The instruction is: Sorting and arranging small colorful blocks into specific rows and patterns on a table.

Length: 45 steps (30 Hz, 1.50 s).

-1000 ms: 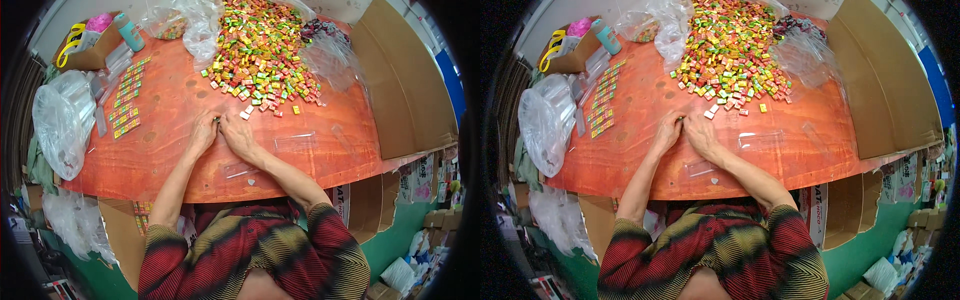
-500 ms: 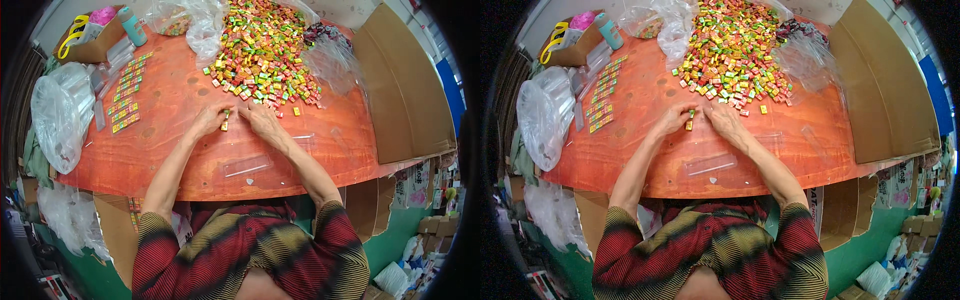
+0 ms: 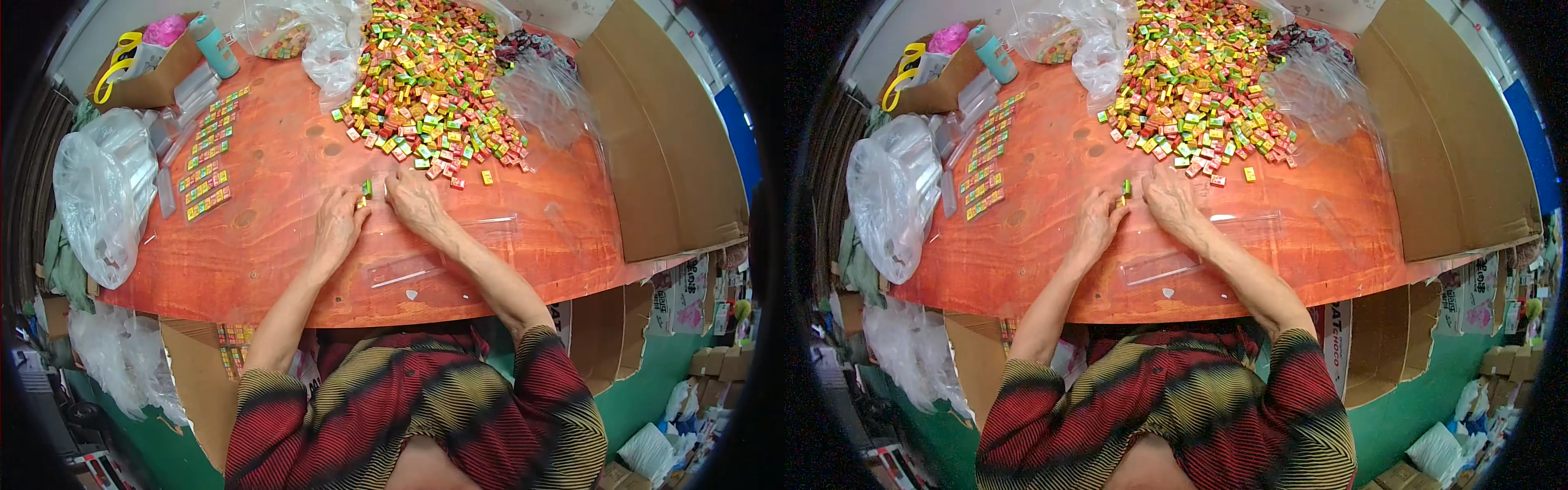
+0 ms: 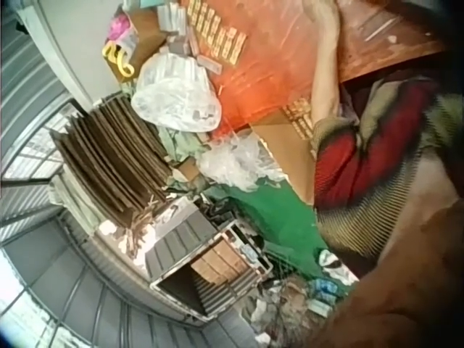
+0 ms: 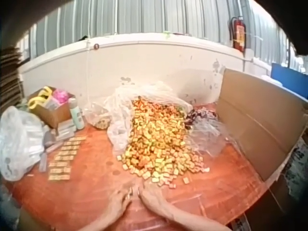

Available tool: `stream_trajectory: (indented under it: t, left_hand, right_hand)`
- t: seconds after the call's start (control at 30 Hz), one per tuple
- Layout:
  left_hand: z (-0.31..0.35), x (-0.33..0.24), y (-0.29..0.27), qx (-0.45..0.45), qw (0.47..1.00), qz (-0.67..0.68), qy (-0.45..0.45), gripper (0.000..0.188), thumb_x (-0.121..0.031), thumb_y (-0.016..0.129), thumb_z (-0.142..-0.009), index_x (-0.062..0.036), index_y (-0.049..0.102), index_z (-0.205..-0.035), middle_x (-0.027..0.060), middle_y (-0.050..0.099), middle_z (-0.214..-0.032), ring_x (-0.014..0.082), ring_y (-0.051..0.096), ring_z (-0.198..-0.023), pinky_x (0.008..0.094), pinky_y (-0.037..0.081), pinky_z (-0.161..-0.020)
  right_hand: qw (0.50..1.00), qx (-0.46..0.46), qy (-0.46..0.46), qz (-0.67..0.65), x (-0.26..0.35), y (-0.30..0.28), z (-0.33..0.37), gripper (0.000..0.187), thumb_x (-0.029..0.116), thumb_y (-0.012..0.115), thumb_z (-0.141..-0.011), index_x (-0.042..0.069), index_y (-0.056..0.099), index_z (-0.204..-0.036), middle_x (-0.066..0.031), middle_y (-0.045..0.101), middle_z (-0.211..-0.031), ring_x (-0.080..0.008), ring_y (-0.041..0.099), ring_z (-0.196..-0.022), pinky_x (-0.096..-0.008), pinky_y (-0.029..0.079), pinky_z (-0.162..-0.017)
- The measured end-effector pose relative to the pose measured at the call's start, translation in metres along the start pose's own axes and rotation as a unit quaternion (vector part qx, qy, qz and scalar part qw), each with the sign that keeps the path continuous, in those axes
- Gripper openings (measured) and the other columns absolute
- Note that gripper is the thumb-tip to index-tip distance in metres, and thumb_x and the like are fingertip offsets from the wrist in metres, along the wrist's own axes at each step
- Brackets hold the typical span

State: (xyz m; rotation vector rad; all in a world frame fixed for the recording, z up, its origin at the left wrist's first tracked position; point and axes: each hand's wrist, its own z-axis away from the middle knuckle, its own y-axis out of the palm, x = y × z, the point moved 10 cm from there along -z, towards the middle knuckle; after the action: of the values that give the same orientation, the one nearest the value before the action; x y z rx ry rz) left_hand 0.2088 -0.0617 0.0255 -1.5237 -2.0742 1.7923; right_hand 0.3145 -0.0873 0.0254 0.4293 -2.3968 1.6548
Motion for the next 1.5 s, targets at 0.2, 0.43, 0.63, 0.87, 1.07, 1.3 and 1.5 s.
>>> stream_trajectory:
  t: [0.2,0.43,0.63,0.87,1.07,1.3,1.5]
  left_hand:
    - [-0.018,0.019,0.003,0.096,0.993,0.042,-0.052,0.029,-0.013,0.068,-0.07,0.0004,0.058,-0.094,0.0119,0.054,-0.082,0.0269,0.055,-0.08,0.0356,0.044,-0.07]
    - [-0.029,0.009,0.019,0.119,0.989,0.081,0.034,0.044,-0.02,0.07,-0.069,-0.0023,0.055,-0.106,0.0137,0.053,-0.093,0.0293,0.054,-0.087,0.036,0.044,-0.074]
    - [-0.03,-0.014,0.022,0.083,0.991,0.058,0.084,0.046,-0.021,0.071,-0.068,-0.0074,0.056,-0.108,0.014,0.052,-0.097,0.0312,0.053,-0.09,0.0375,0.044,-0.076]
    - [-0.024,-0.022,0.035,0.045,0.997,0.0,0.057,0.034,-0.016,0.069,-0.069,-0.0128,0.06,-0.102,0.0121,0.052,-0.09,0.029,0.054,-0.082,0.0381,0.045,-0.07]
    - [-0.023,-0.03,0.032,0.061,0.997,0.004,0.042,0.033,-0.017,0.068,-0.071,-0.013,0.061,-0.102,0.0123,0.049,-0.085,0.0297,0.053,-0.08,0.0387,0.044,-0.068]
    - [-0.027,-0.036,0.043,0.1,0.993,-0.004,0.058,0.036,-0.019,0.069,-0.069,-0.0148,0.06,-0.104,0.0119,0.046,-0.084,0.0298,0.052,-0.078,0.0388,0.043,-0.067]
    - [-0.026,-0.042,0.051,0.104,0.99,-0.013,0.09,0.03,-0.019,0.069,-0.07,-0.0162,0.062,-0.099,0.0115,0.046,-0.082,0.0292,0.052,-0.077,0.0388,0.043,-0.067]
  right_hand:
    - [1.0,-0.021,-0.012,0.003,0.003,0.002,-0.004,0.011,0.01,0.054,-0.073,-0.001,0.051,-0.073,-0.0189,0.05,-0.076,-0.0339,0.054,-0.069,-0.0429,0.043,-0.058]
    - [0.999,-0.011,0.039,-0.034,-0.013,-0.014,0.001,0.017,0.013,0.055,-0.076,0.003,0.055,-0.089,-0.0149,0.051,-0.081,-0.0317,0.054,-0.072,-0.0411,0.044,-0.062]
    - [0.997,0.016,0.076,-0.019,-0.048,-0.05,0.01,0.033,0.007,0.054,-0.073,0.009,0.055,-0.106,-0.0143,0.052,-0.081,-0.03,0.055,-0.077,-0.0405,0.045,-0.063]
    - [0.998,-0.04,0.03,0.024,-0.023,-0.016,0.012,0.014,0.013,0.055,-0.075,0.005,0.052,-0.086,-0.014,0.052,-0.074,-0.031,0.055,-0.072,-0.0403,0.045,-0.057]
    - [0.998,-0.024,0.04,-0.049,-0.013,-0.033,0.037,0.013,0.011,0.053,-0.076,0.004,0.051,-0.087,-0.0164,0.051,-0.078,-0.0325,0.055,-0.071,-0.0423,0.045,-0.058]
    - [0.986,-0.064,0.131,0.081,-0.084,-0.053,0.05,0.013,0.011,0.052,-0.078,0.003,0.051,-0.088,-0.016,0.051,-0.078,-0.0338,0.054,-0.073,-0.0419,0.045,-0.061]
    - [0.99,-0.031,0.136,0.031,-0.072,-0.039,0.051,0.015,0.011,0.053,-0.077,0.002,0.05,-0.089,-0.0163,0.053,-0.079,-0.0336,0.055,-0.075,-0.0429,0.044,-0.062]
